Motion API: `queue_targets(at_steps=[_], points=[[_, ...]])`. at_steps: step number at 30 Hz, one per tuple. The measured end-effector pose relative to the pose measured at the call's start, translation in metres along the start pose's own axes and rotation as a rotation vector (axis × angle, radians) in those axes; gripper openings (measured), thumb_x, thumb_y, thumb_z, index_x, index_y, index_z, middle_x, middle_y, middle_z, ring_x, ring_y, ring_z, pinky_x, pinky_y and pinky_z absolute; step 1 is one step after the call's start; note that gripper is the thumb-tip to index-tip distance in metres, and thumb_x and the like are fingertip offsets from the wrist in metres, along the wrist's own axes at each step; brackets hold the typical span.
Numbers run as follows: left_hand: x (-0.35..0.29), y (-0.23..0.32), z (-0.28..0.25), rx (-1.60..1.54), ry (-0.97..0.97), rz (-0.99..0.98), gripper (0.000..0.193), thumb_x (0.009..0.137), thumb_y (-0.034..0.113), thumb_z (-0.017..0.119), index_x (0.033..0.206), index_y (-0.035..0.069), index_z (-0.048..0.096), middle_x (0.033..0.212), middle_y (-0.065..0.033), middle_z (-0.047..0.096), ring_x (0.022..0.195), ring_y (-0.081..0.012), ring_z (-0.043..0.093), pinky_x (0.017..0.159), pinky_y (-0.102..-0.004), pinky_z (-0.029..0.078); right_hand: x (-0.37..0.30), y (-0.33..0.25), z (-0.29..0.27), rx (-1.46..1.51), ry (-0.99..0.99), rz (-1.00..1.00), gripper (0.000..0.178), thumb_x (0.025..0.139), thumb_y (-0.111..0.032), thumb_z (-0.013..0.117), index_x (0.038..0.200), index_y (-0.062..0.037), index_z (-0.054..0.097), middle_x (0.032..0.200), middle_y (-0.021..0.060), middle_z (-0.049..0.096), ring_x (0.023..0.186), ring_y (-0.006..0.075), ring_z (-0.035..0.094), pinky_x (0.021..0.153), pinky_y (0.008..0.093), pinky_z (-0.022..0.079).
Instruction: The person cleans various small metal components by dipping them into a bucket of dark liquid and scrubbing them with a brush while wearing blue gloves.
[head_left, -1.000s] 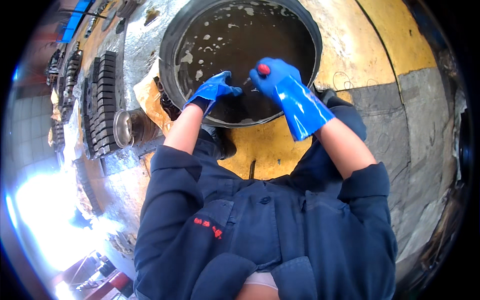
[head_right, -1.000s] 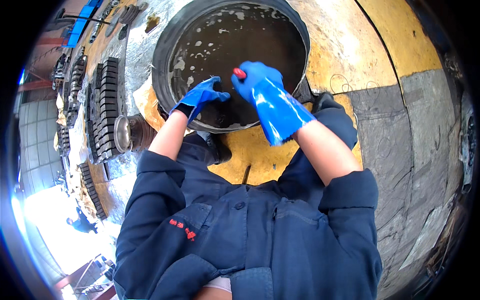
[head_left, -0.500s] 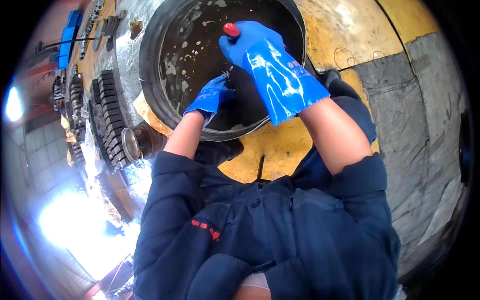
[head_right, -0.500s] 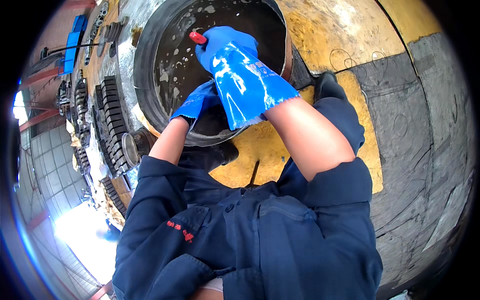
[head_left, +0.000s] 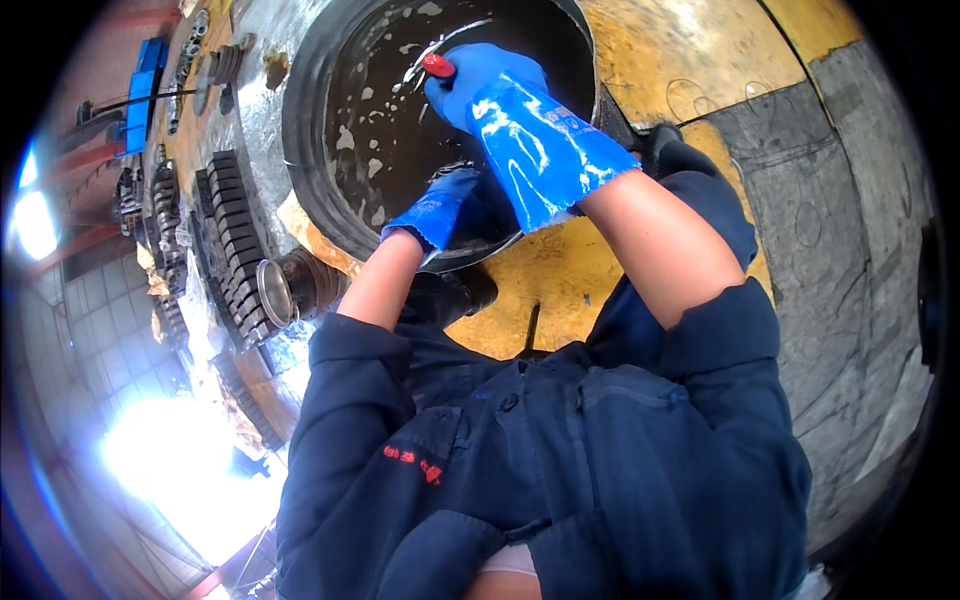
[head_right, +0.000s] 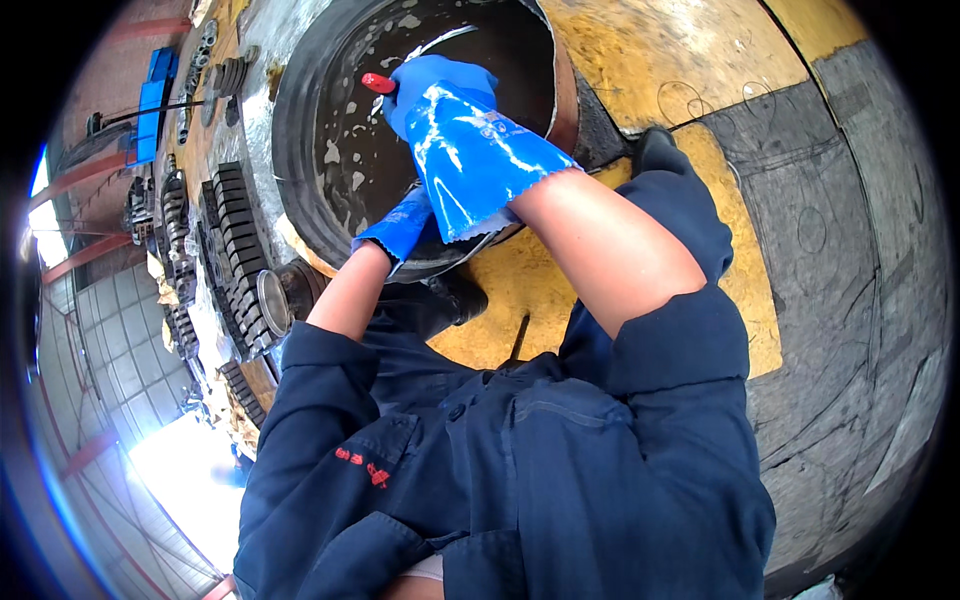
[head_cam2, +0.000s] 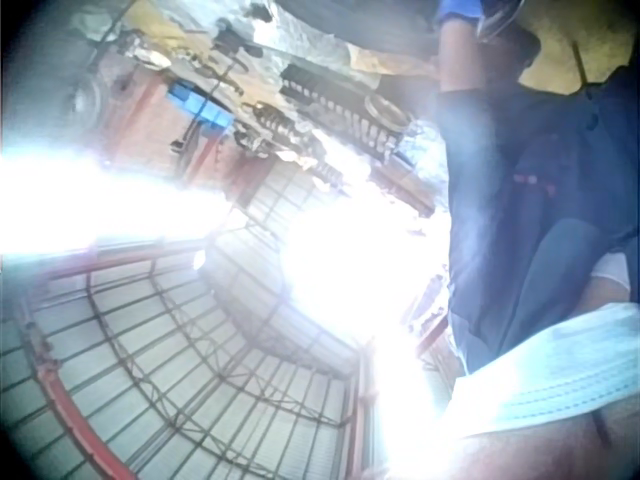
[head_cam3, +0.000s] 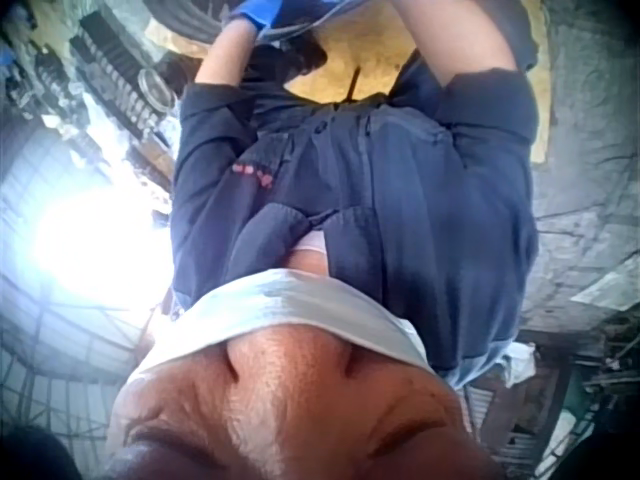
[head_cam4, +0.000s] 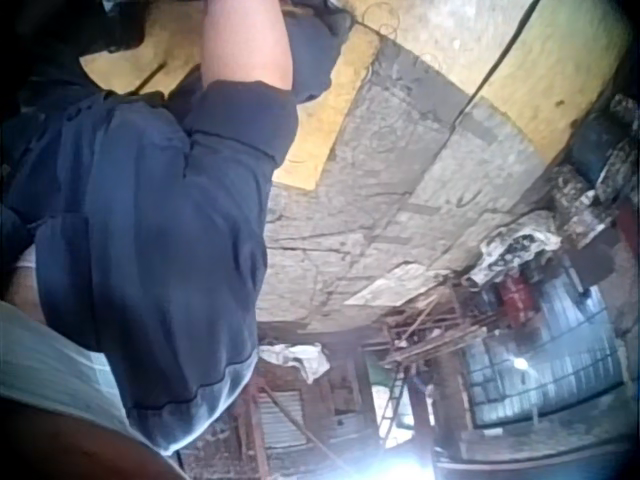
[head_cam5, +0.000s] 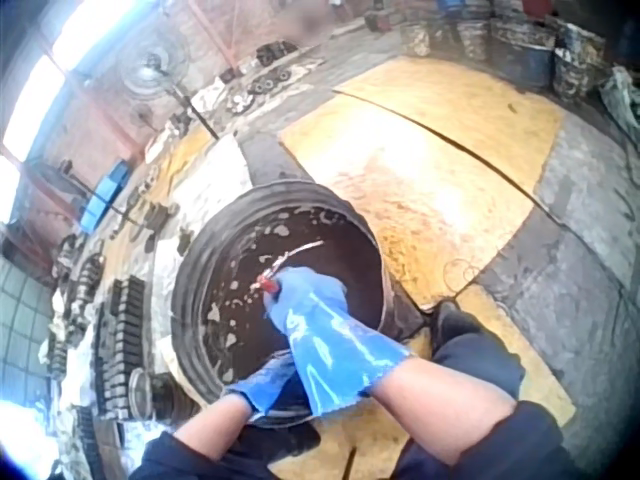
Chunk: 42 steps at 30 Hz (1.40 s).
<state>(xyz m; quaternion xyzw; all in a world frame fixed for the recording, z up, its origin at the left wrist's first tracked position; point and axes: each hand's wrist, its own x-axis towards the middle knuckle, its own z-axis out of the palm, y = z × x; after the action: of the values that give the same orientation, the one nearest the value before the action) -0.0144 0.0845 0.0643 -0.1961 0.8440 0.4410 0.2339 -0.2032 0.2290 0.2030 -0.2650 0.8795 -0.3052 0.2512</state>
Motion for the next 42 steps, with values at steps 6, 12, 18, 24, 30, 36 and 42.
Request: queue_targets(at_steps=[6,12,18,24,30,36,42], points=[[-0.008,-0.074,-0.011,-0.035,0.059,-0.249,0.04,0.117,0.029,0.049,0.127,0.004,0.078,0.115,-0.0141,0.08,0.104,-0.0285,0.074,0.097,-0.0445,0.058,0.0,-0.01,0.004,0.029,-0.07,-0.03,0.04,0.104,-0.052,0.068,0.124,-0.0218,0.083,0.122,0.0082,0.083,0.114,0.0351,0.079,0.101,0.0465,0.063],[0.011,-0.117,-0.02,0.268,0.067,0.072,0.029,0.103,0.022,0.066,0.116,0.002,0.081,0.117,-0.0267,0.079,0.115,-0.0447,0.076,0.097,-0.0518,0.06,-0.003,-0.006,-0.003,0.016,-0.034,-0.049,0.039,0.104,-0.051,0.068,0.124,-0.0215,0.083,0.122,0.0091,0.083,0.115,0.0355,0.079,0.101,0.0483,0.063],[-0.001,0.001,-0.023,0.674,-0.026,-0.179,0.03,0.088,0.023,0.081,0.109,0.002,0.084,0.112,-0.0286,0.078,0.112,-0.0483,0.075,0.095,-0.0524,0.062,0.001,0.001,0.003,0.002,-0.09,-0.041,0.038,0.105,-0.05,0.068,0.124,-0.0206,0.083,0.123,0.0095,0.083,0.116,0.0357,0.078,0.101,0.0478,0.063],[-0.025,-0.054,-0.019,0.335,0.035,-0.007,0.033,0.089,0.021,0.08,0.116,0.002,0.08,0.116,-0.0277,0.079,0.113,-0.0478,0.075,0.096,-0.0517,0.061,0.007,0.0,0.017,-0.02,-0.069,-0.054,0.037,0.104,-0.049,0.069,0.122,-0.0205,0.083,0.119,0.0089,0.084,0.113,0.0365,0.079,0.099,0.0486,0.064],[0.002,-0.066,-0.023,0.422,0.057,0.14,0.036,0.091,0.02,0.079,0.123,0.001,0.077,0.12,-0.0267,0.079,0.114,-0.0473,0.075,0.098,-0.0511,0.061,-0.002,0.006,0.008,-0.008,-0.044,-0.051,0.037,0.104,-0.049,0.068,0.121,-0.0211,0.084,0.118,0.0089,0.084,0.112,0.0357,0.08,0.098,0.0493,0.063],[-0.004,-0.077,-0.027,0.485,0.051,0.204,0.03,0.102,0.014,0.067,0.128,0.002,0.076,0.12,-0.0212,0.079,0.11,-0.0348,0.075,0.097,-0.0457,0.06,0.005,-0.005,0.026,-0.033,-0.061,-0.075,0.034,0.102,-0.046,0.069,0.117,-0.0199,0.085,0.113,0.0104,0.084,0.108,0.0356,0.081,0.098,0.0516,0.063],[-0.035,0.006,-0.023,-0.06,0.061,-0.094,0.032,0.11,0.018,0.056,0.128,0.002,0.077,0.122,-0.019,0.079,0.11,-0.0289,0.074,0.097,-0.0415,0.058,0.002,0.0,0.018,-0.026,-0.073,-0.097,0.031,0.103,-0.043,0.069,0.116,-0.0202,0.085,0.11,0.0106,0.084,0.106,0.0358,0.081,0.097,0.0518,0.063]])
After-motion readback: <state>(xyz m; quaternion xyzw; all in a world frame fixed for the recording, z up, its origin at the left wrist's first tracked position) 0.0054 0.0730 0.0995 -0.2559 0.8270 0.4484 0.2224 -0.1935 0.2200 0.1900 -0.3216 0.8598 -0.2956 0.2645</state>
